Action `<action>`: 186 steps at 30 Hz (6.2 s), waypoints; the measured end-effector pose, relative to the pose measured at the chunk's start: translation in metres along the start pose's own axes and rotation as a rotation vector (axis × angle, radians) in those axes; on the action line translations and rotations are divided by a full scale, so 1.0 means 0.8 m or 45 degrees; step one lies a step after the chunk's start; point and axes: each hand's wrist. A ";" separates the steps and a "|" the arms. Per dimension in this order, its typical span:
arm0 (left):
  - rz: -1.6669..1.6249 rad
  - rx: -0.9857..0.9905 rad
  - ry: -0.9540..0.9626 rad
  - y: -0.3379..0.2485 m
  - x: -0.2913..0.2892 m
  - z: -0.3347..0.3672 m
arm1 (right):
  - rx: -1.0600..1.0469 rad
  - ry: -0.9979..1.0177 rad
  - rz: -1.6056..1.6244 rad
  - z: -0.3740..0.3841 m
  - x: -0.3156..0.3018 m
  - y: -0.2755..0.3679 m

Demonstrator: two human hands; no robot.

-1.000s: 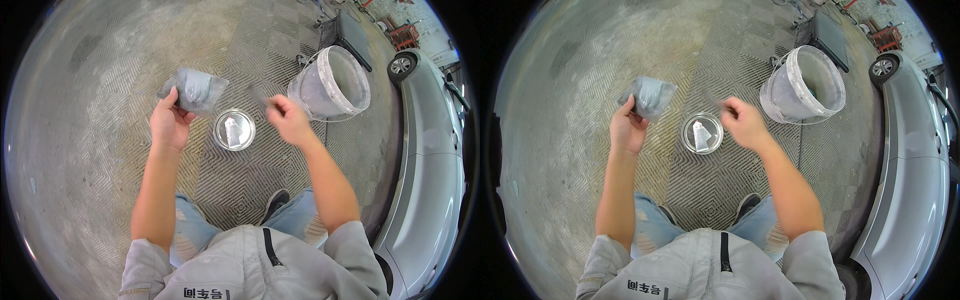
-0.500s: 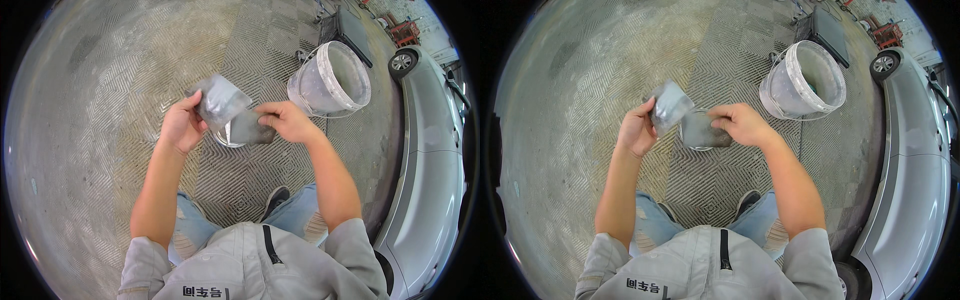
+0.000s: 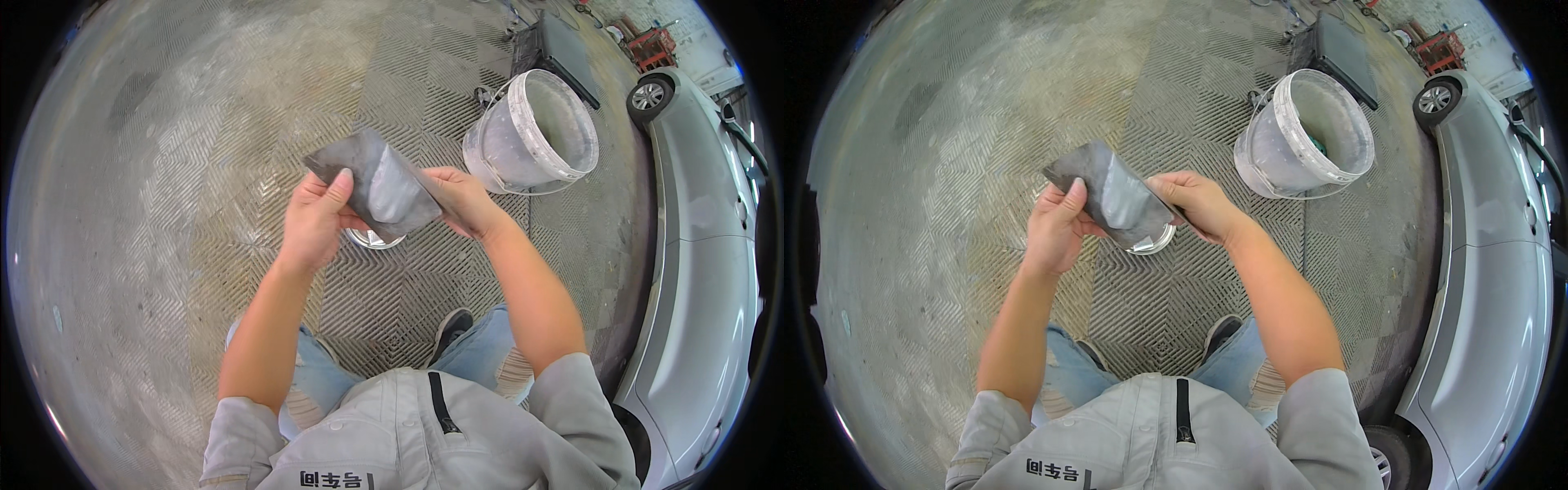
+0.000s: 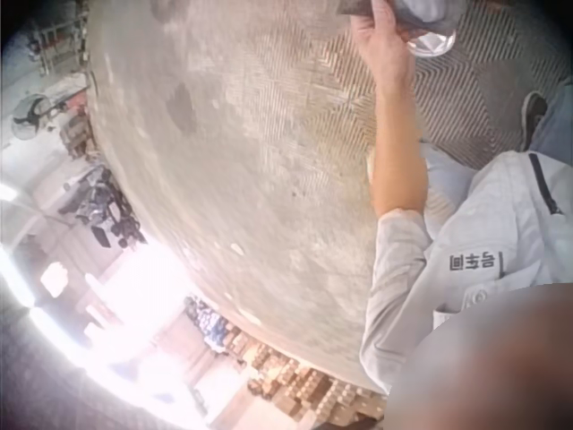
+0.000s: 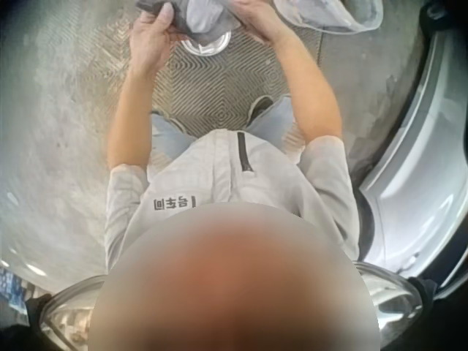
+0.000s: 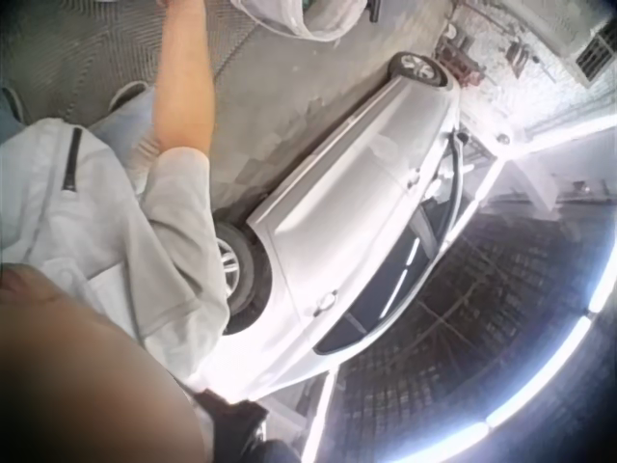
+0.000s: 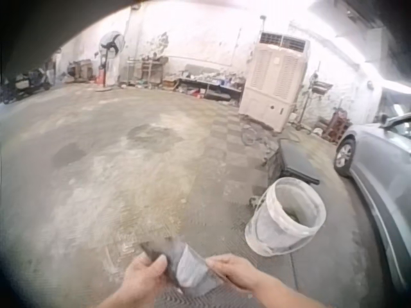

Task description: The person sits on the floor and uses a sanding block to sand the side panel of a silver car, focusing on the area around the door handle and wheel arch. The person repeatedly rubs the sanding block over the surface to smooth it.

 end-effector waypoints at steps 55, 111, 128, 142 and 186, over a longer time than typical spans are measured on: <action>-0.284 -0.037 -0.512 0.001 -0.019 0.017 | -1.286 -0.888 -2.084 0.012 0.024 -0.038; 0.349 0.626 -0.186 0.021 0.003 0.001 | -0.291 -0.255 -0.336 -0.017 0.049 -0.022; 0.726 0.471 -0.158 0.005 -0.015 0.007 | -1.054 -0.445 0.065 -0.018 0.034 0.011; -0.071 0.314 0.052 0.001 -0.015 0.005 | -1.002 -0.208 -1.290 -0.027 0.016 0.021; 0.030 0.626 -0.276 0.013 -0.001 0.010 | -0.311 -0.198 -0.465 -0.019 0.039 -0.008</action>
Point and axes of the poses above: each hand's wrist, its own z-axis towards the middle knuckle, its own x-axis out of the palm, y = z × x, and after that the axes turned 7 degrees about -x, right-handed
